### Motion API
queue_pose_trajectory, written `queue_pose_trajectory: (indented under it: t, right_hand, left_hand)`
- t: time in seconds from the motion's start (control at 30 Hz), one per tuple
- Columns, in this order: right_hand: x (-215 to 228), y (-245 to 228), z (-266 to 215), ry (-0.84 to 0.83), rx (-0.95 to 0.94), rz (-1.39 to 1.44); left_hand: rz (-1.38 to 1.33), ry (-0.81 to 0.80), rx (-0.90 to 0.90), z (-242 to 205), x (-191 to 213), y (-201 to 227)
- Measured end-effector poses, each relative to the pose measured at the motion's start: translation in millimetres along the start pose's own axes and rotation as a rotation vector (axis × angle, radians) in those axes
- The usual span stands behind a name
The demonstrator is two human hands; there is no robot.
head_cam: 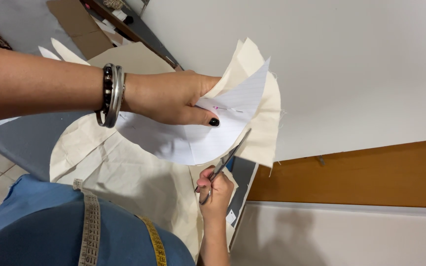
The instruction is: Cutting fabric pieces according to a paper pattern using scissors and pinning them together.
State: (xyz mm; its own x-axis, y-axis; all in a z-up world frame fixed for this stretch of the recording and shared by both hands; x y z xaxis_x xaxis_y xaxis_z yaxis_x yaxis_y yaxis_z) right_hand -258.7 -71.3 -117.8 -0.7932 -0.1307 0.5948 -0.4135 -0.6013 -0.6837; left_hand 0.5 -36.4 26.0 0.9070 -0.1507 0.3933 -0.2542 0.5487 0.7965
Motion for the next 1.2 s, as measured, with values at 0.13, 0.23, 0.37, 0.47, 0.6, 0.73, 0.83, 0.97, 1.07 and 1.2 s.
queue_pose_trajectory:
  t: [0.13, 0.23, 0.37, 0.47, 0.6, 0.73, 0.83, 0.97, 1.07, 1.2]
  right_hand:
    - [-7, 7, -7, -0.007, -0.031, 0.038]
    - [-10, 4, -3, -0.095, -0.102, 0.063]
    - [0, 8, 5, -0.119, -0.080, 0.039]
    - [2, 13, 5, -0.114, -0.088, 0.012]
    - [-1, 7, 2, -0.083, -0.078, -0.010]
    - [-5, 16, -4, -0.056, -0.076, 0.001]
    - [-6, 22, -9, -0.041, -0.060, 0.005]
    - [-9, 18, -18, -0.079, -0.066, 0.009]
    - [-15, 18, -25, -0.136, -0.108, 0.003]
    - [-36, 40, -41, -0.304, -0.348, 0.092]
  left_hand:
    - [-0.027, -0.030, 0.041, 1, 0, -12]
    - [-0.025, -0.052, 0.030, 2, -1, -22]
    - [-0.049, -0.107, 0.022, 2, -10, -29]
    - [-0.067, -0.125, 0.030, 3, -13, -34]
    - [-0.063, -0.134, 0.026, 2, -12, -36]
    - [-0.070, -0.141, 0.030, 1, -10, -32]
    - [-0.071, -0.147, 0.021, 1, -10, -35]
    - [-0.037, -0.186, 0.010, -2, -14, -53]
    - [-0.052, -0.236, 0.038, -5, -21, -70]
    - [-0.228, -0.301, 0.238, -14, -30, -99]
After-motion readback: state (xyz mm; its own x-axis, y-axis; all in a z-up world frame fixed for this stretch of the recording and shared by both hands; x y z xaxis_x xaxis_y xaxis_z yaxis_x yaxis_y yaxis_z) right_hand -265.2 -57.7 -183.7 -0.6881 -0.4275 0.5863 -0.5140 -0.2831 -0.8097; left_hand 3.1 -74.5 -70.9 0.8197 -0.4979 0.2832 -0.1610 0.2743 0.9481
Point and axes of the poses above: each hand's wrist, its own z-axis towards the middle knuckle, its own x-axis out of the back of the hand, y = z × x, the point moved 4 cm from there along z, towards the middle knuckle, and after that the axes turned 12 degrees about -x, right-handed, at the moved point
